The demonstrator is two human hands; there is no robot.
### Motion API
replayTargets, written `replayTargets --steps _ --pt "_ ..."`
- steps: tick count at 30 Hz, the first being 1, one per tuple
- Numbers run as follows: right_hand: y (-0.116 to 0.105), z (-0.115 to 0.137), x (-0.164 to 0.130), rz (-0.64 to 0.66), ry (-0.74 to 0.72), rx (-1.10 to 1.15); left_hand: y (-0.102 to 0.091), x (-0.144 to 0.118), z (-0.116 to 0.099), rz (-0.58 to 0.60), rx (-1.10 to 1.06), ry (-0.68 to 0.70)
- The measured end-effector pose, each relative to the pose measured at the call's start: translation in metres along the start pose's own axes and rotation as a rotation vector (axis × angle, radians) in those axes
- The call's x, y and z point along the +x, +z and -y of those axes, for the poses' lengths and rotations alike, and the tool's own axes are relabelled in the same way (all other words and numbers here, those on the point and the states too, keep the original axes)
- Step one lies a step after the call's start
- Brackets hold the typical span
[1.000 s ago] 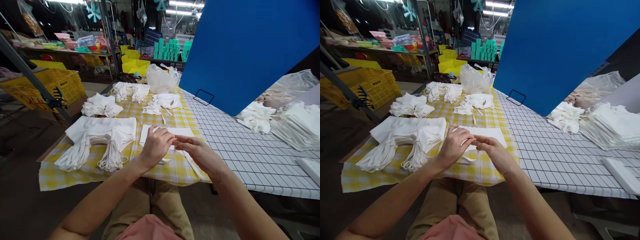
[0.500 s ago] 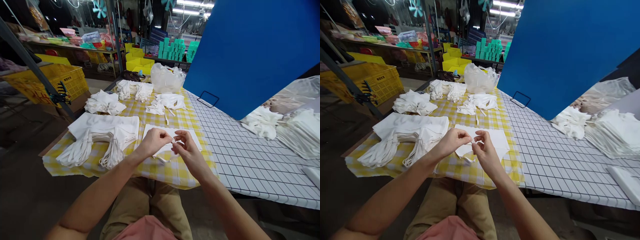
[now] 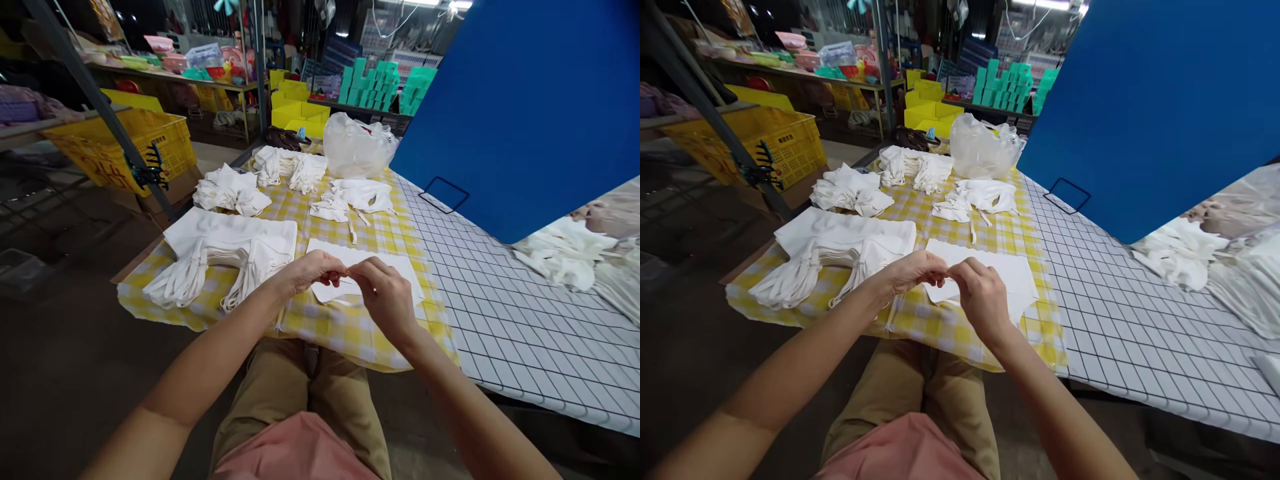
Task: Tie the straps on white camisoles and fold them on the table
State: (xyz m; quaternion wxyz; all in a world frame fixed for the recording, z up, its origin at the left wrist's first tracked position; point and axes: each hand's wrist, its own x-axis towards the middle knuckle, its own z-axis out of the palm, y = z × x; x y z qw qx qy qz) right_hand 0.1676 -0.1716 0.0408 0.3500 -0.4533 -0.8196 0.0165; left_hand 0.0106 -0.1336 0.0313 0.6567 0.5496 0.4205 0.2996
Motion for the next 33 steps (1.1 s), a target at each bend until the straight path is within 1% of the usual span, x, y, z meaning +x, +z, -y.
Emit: replayTargets --steps 1,3,5,6,8,10,13,16,21,27,33 --pt "0.001 -0.003 0.002 0.028 0.077 0.031 -0.003 0.002 0.006 -0.03 0.103 0.026" --pt "0.008 -0.013 0.005 0.098 0.263 0.113 -0.007 0.009 0.023 -0.14 0.387 0.082" --pt "0.018 -0.027 0.006 0.187 0.431 0.183 -0.008 0.017 0.042 -0.241 0.67 0.162" --pt "0.025 -0.035 0.005 0.227 0.499 0.201 -0.008 0.022 0.051 -0.265 0.781 0.209" --pt "0.041 -0.049 0.002 0.287 0.588 0.198 -0.006 0.031 0.066 -0.248 0.935 0.297" --pt "0.056 -0.061 -0.003 0.321 0.621 0.163 -0.003 0.04 0.076 -0.202 1.038 0.34" --pt "0.074 -0.072 -0.007 0.348 0.609 0.123 0.0 0.05 0.08 -0.18 1.128 0.365" --pt "0.081 -0.077 -0.005 0.358 0.578 0.101 0.0 0.057 0.079 -0.194 1.203 0.383" --pt "0.081 -0.083 0.001 0.39 0.553 0.082 -0.002 0.065 0.078 -0.195 1.247 0.389" --pt "0.077 -0.087 0.005 0.441 0.498 0.076 -0.004 0.072 0.075 -0.227 1.143 0.271" --pt "0.073 -0.09 0.012 0.549 0.291 -0.092 -0.007 0.078 0.072 -0.186 1.086 0.209"
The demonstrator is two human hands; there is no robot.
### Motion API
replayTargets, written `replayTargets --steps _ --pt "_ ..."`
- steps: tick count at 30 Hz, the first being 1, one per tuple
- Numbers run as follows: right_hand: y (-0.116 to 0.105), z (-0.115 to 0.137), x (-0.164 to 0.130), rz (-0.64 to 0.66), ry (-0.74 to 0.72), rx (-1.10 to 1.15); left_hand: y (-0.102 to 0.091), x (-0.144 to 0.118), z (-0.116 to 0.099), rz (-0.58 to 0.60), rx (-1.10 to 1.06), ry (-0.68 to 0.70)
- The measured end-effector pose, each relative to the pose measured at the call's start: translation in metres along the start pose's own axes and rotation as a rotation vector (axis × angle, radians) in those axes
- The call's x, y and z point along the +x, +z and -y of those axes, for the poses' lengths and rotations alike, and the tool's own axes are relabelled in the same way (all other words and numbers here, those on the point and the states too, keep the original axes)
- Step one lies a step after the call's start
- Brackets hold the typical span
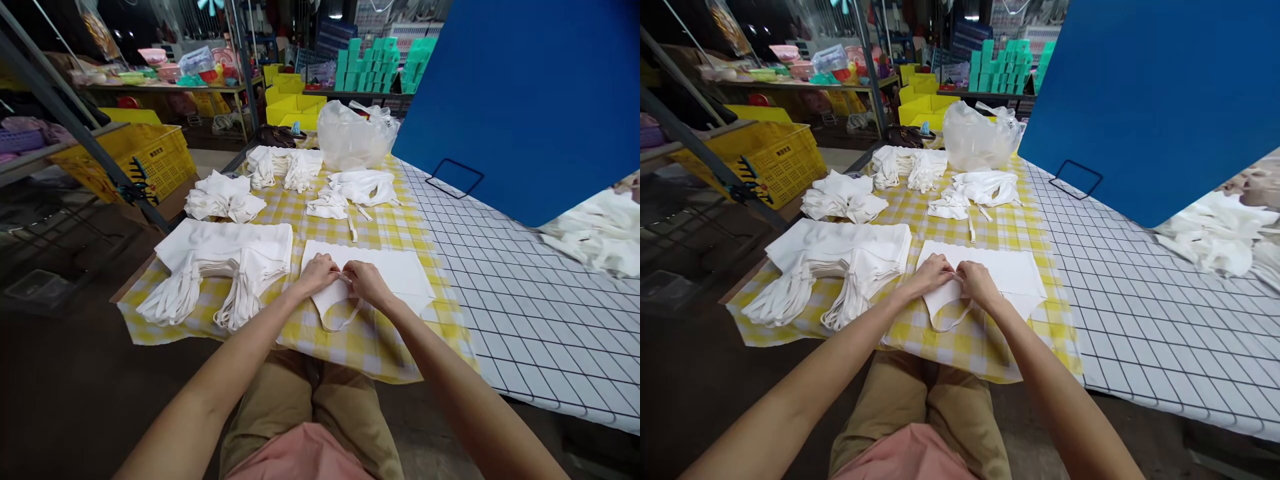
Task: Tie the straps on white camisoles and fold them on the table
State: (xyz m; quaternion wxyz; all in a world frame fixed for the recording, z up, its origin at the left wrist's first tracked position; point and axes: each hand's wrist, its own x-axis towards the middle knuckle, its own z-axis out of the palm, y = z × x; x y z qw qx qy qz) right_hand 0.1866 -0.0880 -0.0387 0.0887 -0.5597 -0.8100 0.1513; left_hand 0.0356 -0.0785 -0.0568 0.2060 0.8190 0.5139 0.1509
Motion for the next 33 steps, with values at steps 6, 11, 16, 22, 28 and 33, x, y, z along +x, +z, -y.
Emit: replayTargets --steps 6,11,16,22,28,33 --pt "0.0 -0.002 0.006 0.066 0.002 -0.084 -0.005 0.002 -0.002 0.031 -0.018 -0.017" --pt "-0.003 -0.002 0.007 0.096 0.009 -0.133 -0.007 0.003 -0.003 0.053 -0.029 -0.021" --pt "-0.006 0.001 0.007 0.102 -0.006 -0.166 -0.01 0.003 -0.005 0.056 -0.018 -0.021" --pt "-0.004 0.008 0.008 0.09 -0.001 -0.188 -0.008 0.002 -0.005 0.037 0.022 0.002" --pt "0.0 0.014 0.011 0.047 0.018 -0.122 -0.001 0.004 -0.002 0.016 0.034 -0.008" --pt "0.002 0.014 0.005 -0.025 0.097 -0.014 -0.001 0.0 -0.003 0.0 0.013 -0.014"
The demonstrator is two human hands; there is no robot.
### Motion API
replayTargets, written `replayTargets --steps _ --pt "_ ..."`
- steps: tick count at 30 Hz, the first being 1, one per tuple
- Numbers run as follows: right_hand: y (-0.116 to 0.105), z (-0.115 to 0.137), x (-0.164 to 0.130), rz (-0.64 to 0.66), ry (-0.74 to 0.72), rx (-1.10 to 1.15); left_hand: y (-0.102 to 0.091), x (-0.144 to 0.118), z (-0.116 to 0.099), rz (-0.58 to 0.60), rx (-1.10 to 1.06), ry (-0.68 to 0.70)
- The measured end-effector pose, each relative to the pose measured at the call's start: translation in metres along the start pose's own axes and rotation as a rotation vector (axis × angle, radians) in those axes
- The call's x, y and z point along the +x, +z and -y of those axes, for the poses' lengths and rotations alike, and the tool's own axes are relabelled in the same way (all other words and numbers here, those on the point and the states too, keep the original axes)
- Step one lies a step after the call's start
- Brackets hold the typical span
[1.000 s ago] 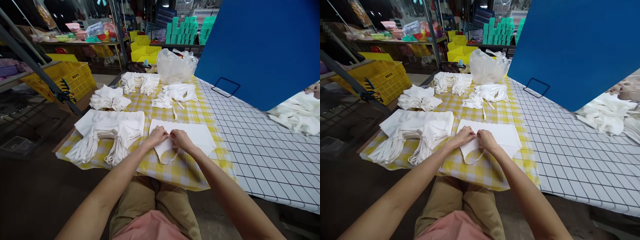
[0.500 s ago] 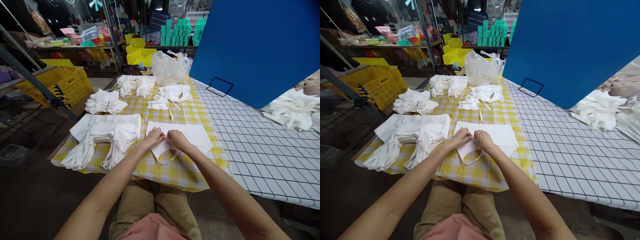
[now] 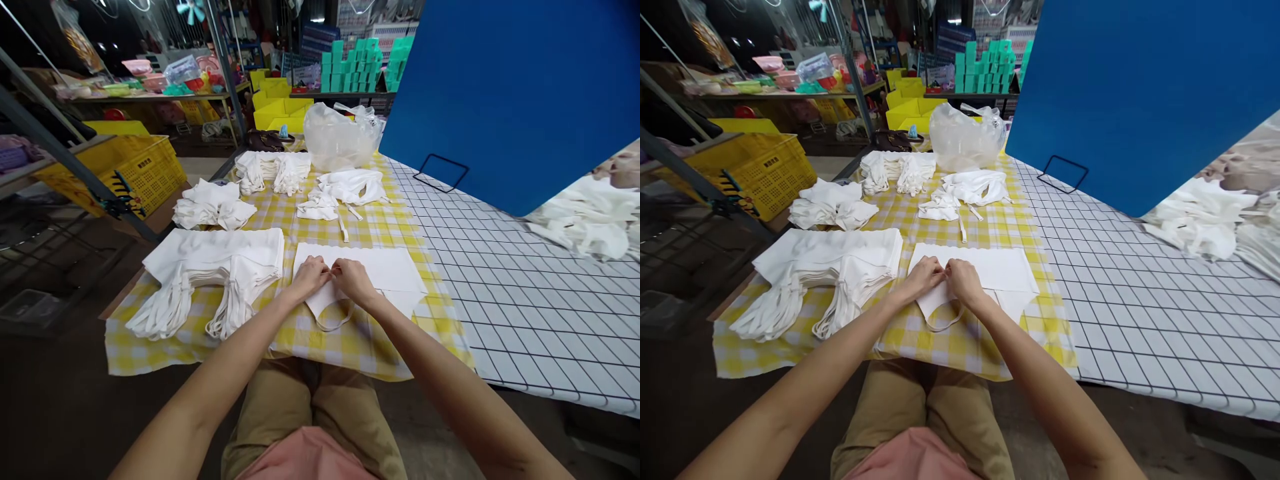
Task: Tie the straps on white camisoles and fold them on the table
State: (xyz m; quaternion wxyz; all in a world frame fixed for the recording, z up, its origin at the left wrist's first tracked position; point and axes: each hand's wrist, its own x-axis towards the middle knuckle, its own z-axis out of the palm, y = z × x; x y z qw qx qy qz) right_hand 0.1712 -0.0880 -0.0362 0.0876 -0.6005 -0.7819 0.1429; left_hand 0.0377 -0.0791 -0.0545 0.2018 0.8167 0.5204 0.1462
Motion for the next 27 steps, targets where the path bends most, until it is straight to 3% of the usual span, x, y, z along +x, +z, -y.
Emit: replayTargets --steps 2,6,9,14,16,19,27 --pt "-0.001 -0.001 -0.01 -0.026 0.072 0.184 -0.002 -0.004 0.001 0.013 0.0 0.019" --pt "-0.005 0.002 -0.046 -0.111 0.185 0.865 -0.009 -0.018 0.005 0.062 -0.015 0.115" --pt "-0.006 0.01 -0.081 -0.164 0.227 1.172 -0.011 -0.029 0.009 0.095 -0.006 0.181" --pt "0.005 0.032 -0.137 -0.071 0.563 1.579 -0.013 -0.039 0.012 0.163 -0.022 0.182" --pt "0.012 0.041 -0.154 0.005 0.692 1.713 -0.014 -0.041 0.011 0.209 -0.03 0.152" --pt "0.02 0.053 -0.168 0.021 0.775 1.853 -0.016 -0.044 0.009 0.268 -0.036 0.102" --pt "0.034 0.068 -0.179 -0.054 0.728 1.945 -0.015 -0.047 0.01 0.282 -0.049 0.08"
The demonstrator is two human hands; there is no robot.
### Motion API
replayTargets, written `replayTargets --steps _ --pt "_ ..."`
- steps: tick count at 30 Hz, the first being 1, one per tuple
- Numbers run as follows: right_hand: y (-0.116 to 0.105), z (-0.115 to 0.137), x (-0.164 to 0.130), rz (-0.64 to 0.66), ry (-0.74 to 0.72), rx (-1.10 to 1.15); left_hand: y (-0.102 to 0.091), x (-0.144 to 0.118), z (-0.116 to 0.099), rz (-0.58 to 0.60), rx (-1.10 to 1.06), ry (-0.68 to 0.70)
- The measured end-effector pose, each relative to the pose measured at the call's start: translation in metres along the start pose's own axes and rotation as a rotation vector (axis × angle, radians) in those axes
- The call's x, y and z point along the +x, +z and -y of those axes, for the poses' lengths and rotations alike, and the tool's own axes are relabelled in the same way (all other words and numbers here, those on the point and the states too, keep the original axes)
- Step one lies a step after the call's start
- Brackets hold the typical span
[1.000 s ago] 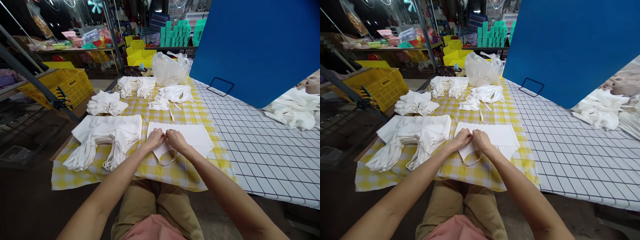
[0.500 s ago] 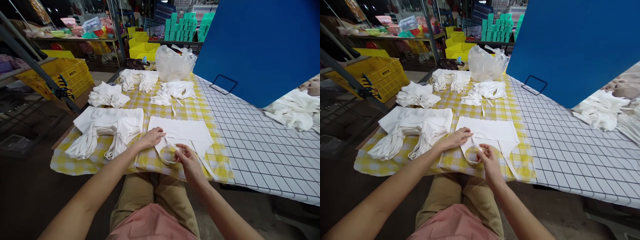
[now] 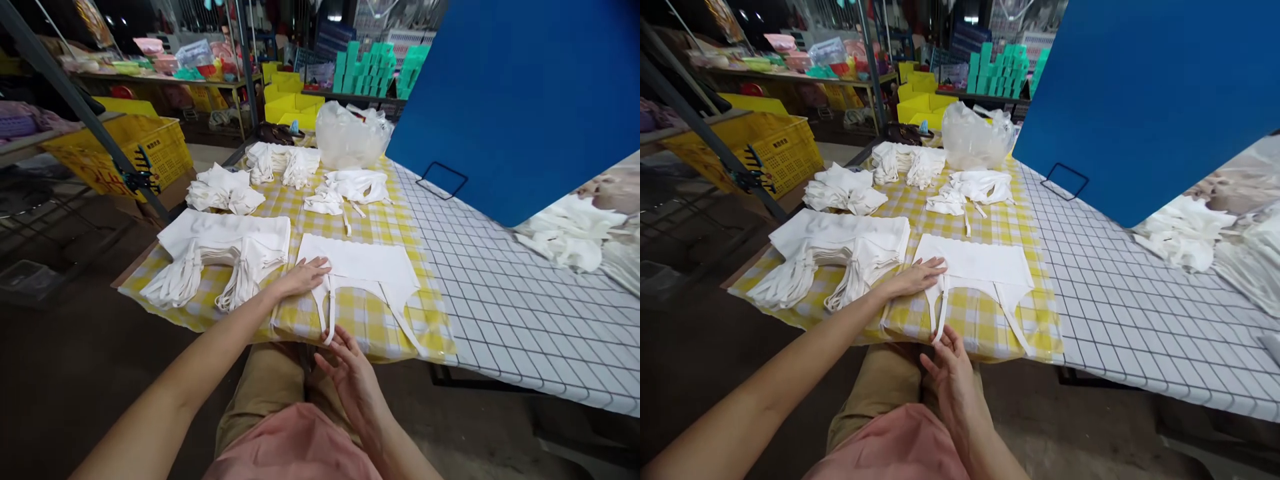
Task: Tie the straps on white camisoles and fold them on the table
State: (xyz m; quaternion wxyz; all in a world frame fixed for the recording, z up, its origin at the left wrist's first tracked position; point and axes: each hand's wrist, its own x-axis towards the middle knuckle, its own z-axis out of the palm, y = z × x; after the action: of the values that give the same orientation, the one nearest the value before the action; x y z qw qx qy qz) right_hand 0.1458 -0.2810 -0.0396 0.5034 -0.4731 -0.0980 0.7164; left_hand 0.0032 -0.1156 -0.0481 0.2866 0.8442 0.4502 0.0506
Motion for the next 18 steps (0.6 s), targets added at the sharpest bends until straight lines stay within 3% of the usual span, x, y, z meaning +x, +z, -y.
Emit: replayTargets --steps 3,6,9,12,14,18 --pt "-0.011 -0.005 -0.006 0.033 -0.025 -0.067 -0.006 0.001 0.0 -0.061 -0.048 0.014" --pt "-0.028 0.012 0.004 0.09 -0.132 -0.326 -0.016 0.01 0.001 -0.247 -0.051 -0.106" --pt "-0.04 0.064 0.041 -0.005 -0.457 -0.778 -0.025 0.027 0.005 -0.424 0.082 -0.302" --pt "-0.043 0.134 0.094 -0.339 -0.699 -1.216 -0.029 0.046 0.009 -0.45 0.169 -0.43" --pt "-0.042 0.173 0.127 -0.545 -0.6 -1.488 -0.03 0.058 0.011 -0.435 0.185 -0.511" --pt "-0.039 0.213 0.171 -0.615 -0.415 -1.564 -0.034 0.08 0.017 -0.37 0.179 -0.667"
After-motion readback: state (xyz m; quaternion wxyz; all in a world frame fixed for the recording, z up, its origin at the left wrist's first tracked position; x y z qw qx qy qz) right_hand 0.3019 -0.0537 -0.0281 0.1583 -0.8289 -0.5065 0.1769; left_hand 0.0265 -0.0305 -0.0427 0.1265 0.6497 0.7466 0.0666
